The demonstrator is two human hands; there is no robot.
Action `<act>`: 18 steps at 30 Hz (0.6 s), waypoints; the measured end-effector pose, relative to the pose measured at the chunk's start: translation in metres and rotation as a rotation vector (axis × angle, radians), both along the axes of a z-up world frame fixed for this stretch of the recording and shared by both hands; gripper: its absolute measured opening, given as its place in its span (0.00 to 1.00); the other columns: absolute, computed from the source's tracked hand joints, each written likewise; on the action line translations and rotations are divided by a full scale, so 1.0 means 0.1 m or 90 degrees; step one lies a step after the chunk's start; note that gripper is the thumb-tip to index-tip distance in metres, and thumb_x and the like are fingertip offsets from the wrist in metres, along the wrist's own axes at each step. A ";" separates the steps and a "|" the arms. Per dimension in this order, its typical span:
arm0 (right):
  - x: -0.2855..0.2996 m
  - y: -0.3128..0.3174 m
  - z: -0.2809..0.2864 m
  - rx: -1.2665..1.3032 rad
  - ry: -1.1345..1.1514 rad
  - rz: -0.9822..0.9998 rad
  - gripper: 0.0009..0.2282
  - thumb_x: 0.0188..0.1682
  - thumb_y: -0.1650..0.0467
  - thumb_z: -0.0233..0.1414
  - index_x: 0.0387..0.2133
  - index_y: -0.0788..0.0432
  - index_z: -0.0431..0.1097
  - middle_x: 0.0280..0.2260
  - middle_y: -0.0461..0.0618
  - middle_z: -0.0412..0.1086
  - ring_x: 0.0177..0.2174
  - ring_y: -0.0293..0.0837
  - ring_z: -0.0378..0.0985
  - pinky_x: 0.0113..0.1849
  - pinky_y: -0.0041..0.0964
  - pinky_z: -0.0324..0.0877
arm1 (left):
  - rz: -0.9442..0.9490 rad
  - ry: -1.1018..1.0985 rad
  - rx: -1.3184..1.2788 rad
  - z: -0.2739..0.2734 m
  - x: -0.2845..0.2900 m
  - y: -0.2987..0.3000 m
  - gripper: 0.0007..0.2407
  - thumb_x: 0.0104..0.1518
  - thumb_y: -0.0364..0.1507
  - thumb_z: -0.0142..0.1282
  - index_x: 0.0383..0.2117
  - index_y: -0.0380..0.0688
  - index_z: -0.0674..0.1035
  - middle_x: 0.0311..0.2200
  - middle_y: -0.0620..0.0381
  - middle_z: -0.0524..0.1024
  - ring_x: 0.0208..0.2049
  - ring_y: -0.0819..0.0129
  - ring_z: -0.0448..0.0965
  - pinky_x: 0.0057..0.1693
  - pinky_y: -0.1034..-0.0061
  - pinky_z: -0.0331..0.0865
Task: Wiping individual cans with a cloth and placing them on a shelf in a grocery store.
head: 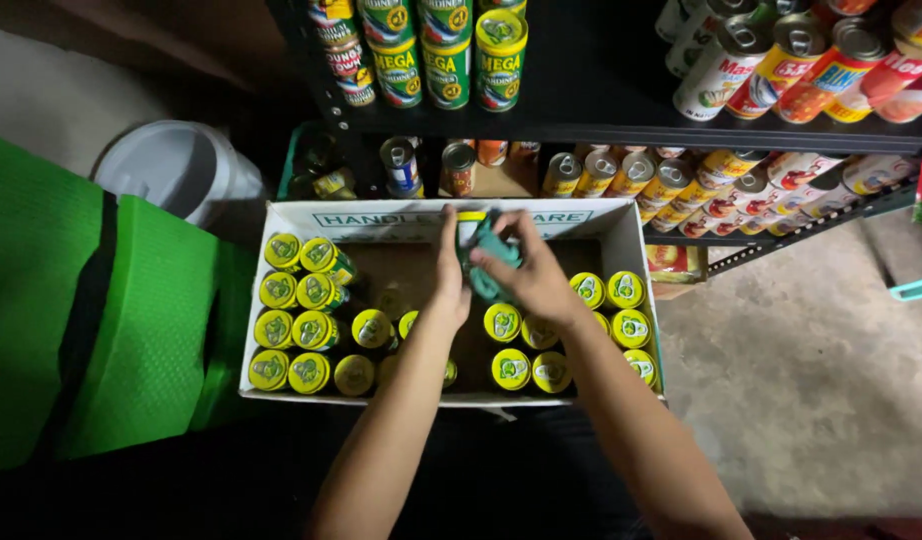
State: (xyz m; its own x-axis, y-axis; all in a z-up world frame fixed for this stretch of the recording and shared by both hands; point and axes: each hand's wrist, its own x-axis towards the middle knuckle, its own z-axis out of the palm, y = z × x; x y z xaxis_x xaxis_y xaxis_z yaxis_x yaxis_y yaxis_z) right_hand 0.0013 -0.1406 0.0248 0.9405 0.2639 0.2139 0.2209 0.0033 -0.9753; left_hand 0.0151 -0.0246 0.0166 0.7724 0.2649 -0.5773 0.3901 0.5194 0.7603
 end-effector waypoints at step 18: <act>-0.05 0.01 -0.06 -0.033 0.067 0.022 0.12 0.52 0.67 0.60 0.38 0.56 0.62 0.32 0.46 0.66 0.33 0.39 0.68 0.39 0.39 0.68 | -0.068 -0.035 -0.046 -0.02 -0.09 0.04 0.39 0.46 0.59 0.55 0.59 0.44 0.70 0.44 0.52 0.72 0.45 0.61 0.71 0.51 0.69 0.66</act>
